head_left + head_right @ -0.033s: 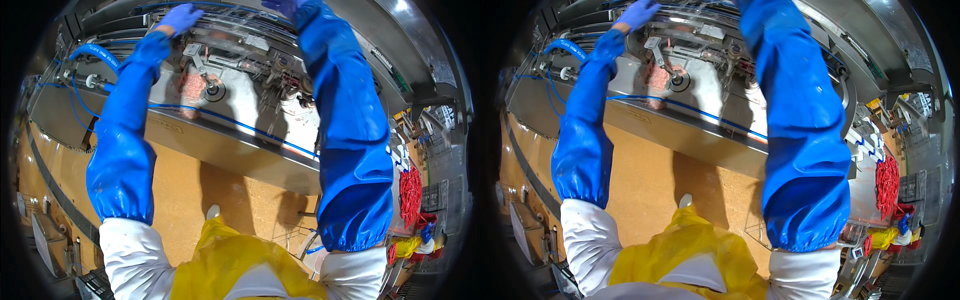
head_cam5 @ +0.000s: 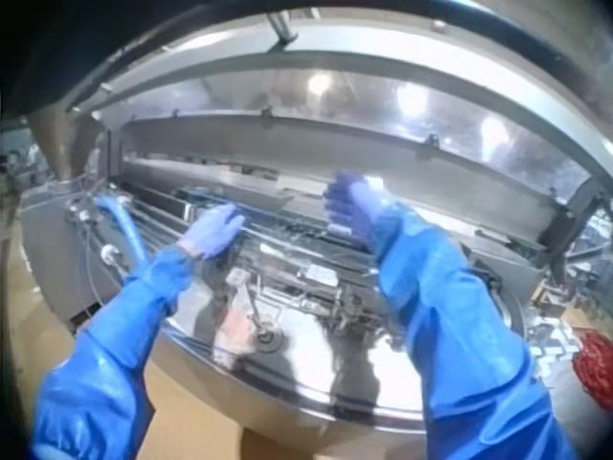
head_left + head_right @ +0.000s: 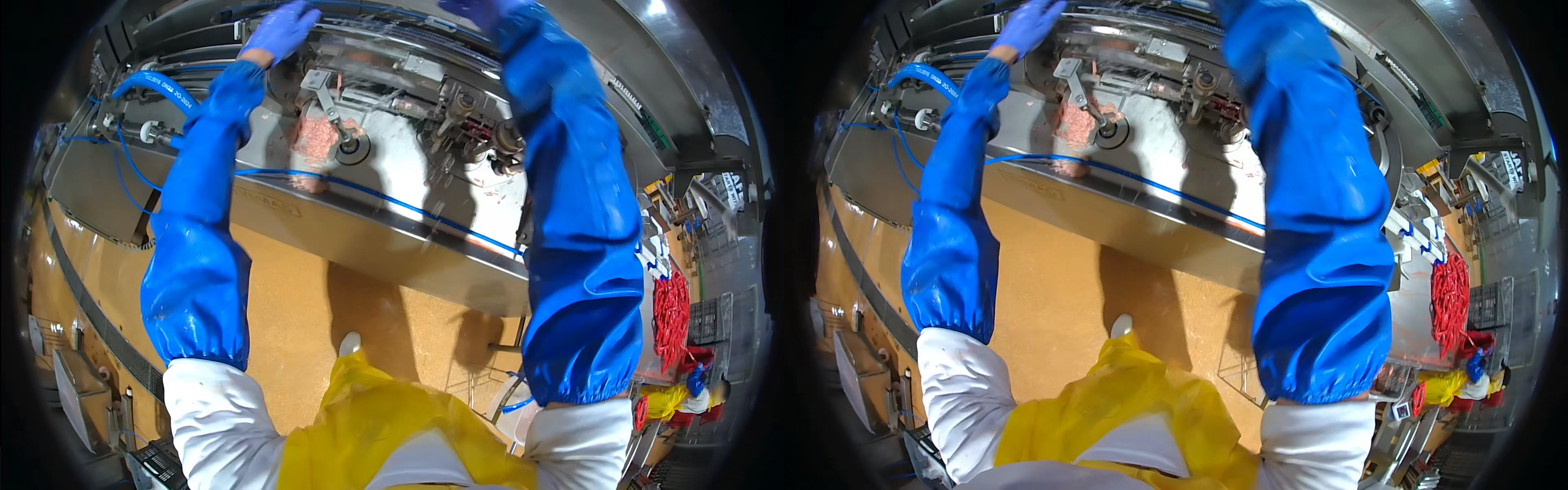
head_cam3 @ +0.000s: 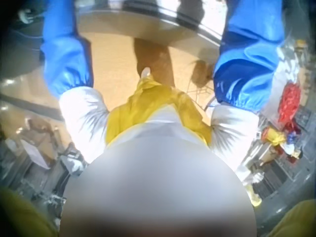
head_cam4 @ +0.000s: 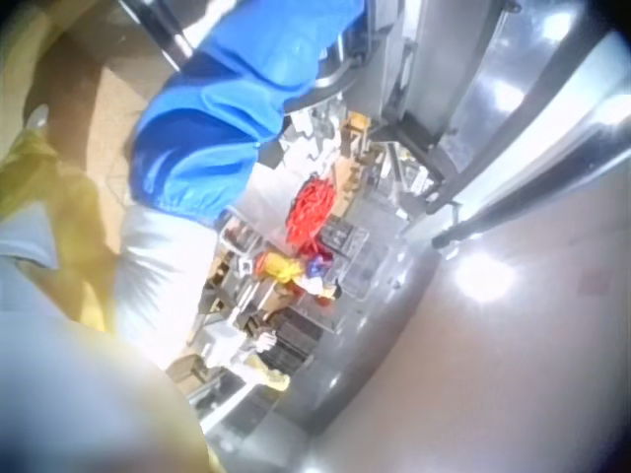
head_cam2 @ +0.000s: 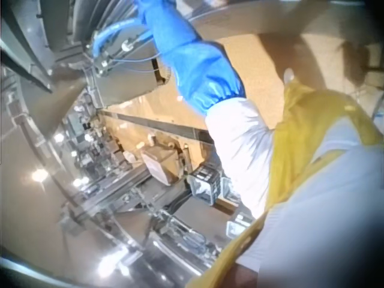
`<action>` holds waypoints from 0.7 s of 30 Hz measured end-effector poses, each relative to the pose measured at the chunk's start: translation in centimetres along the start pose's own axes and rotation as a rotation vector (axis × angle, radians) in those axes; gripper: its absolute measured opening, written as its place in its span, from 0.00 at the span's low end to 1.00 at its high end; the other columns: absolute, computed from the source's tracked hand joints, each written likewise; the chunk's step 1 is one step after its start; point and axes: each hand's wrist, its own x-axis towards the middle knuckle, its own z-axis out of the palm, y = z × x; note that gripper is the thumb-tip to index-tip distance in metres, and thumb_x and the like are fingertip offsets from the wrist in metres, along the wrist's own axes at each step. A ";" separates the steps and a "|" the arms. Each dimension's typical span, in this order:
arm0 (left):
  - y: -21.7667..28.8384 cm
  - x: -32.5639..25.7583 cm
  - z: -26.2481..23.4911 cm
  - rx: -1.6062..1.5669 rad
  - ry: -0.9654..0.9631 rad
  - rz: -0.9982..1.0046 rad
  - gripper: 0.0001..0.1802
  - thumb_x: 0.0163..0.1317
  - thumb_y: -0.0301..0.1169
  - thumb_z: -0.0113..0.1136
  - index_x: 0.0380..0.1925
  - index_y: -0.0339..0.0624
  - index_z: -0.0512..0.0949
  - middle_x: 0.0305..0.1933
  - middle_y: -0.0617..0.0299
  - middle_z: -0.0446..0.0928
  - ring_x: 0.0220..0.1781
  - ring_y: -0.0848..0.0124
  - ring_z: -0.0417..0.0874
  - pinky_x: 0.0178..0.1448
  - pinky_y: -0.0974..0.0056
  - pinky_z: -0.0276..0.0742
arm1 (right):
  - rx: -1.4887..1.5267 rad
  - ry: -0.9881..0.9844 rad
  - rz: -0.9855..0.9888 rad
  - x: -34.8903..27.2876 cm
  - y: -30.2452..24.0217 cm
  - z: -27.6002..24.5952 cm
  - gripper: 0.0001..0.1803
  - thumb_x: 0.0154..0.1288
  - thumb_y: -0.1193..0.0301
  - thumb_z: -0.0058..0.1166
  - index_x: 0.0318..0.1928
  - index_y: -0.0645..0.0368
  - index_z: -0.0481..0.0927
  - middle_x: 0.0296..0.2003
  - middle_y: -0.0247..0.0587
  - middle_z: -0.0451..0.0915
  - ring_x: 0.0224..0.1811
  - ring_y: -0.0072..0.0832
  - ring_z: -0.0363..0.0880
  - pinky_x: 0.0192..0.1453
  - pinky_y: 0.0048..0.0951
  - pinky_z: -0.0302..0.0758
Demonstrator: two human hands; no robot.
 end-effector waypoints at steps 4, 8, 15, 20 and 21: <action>4.6 -12.4 -2.1 -0.441 0.242 0.154 0.05 0.60 0.26 0.54 0.29 0.42 0.79 0.25 0.56 0.77 0.28 0.62 0.81 0.33 0.57 0.75 | -0.185 -0.150 -0.490 -15.0 2.5 -4.8 0.25 0.78 0.61 0.42 0.64 0.68 0.70 0.62 0.53 0.74 0.64 0.34 0.75 0.67 0.32 0.70; 17.1 -32.0 6.1 -0.527 -0.660 0.127 0.03 0.58 0.30 0.62 0.31 0.46 0.82 0.31 0.55 0.79 0.36 0.54 0.81 0.44 0.54 0.77 | -0.331 0.437 -0.295 -35.0 10.5 -15.9 0.16 0.77 0.72 0.44 0.56 0.68 0.77 0.56 0.46 0.78 0.59 0.34 0.78 0.65 0.34 0.73; 59.2 -52.5 21.3 -1.242 -1.407 0.752 0.28 0.66 0.52 0.54 0.44 0.33 0.76 0.42 0.36 0.76 0.48 0.42 0.78 0.52 0.47 0.75 | 0.084 1.557 0.561 -81.2 38.2 -37.0 0.42 0.69 0.36 0.41 0.68 0.57 0.69 0.65 0.40 0.72 0.63 0.38 0.71 0.67 0.41 0.66; 80.9 -59.7 25.4 -1.507 -1.522 0.310 0.21 0.64 0.47 0.54 0.40 0.38 0.82 0.39 0.47 0.84 0.41 0.53 0.84 0.44 0.52 0.78 | 0.649 1.435 0.548 -97.1 53.9 -43.3 0.36 0.71 0.40 0.38 0.64 0.55 0.71 0.63 0.45 0.72 0.64 0.40 0.70 0.69 0.44 0.62; 84.5 -63.0 27.6 -1.523 -1.676 0.065 0.25 0.63 0.49 0.54 0.45 0.39 0.83 0.44 0.46 0.85 0.46 0.53 0.85 0.48 0.53 0.80 | 0.731 1.512 0.528 -97.4 56.1 -42.4 0.34 0.71 0.42 0.38 0.62 0.57 0.72 0.61 0.45 0.73 0.63 0.40 0.70 0.69 0.44 0.63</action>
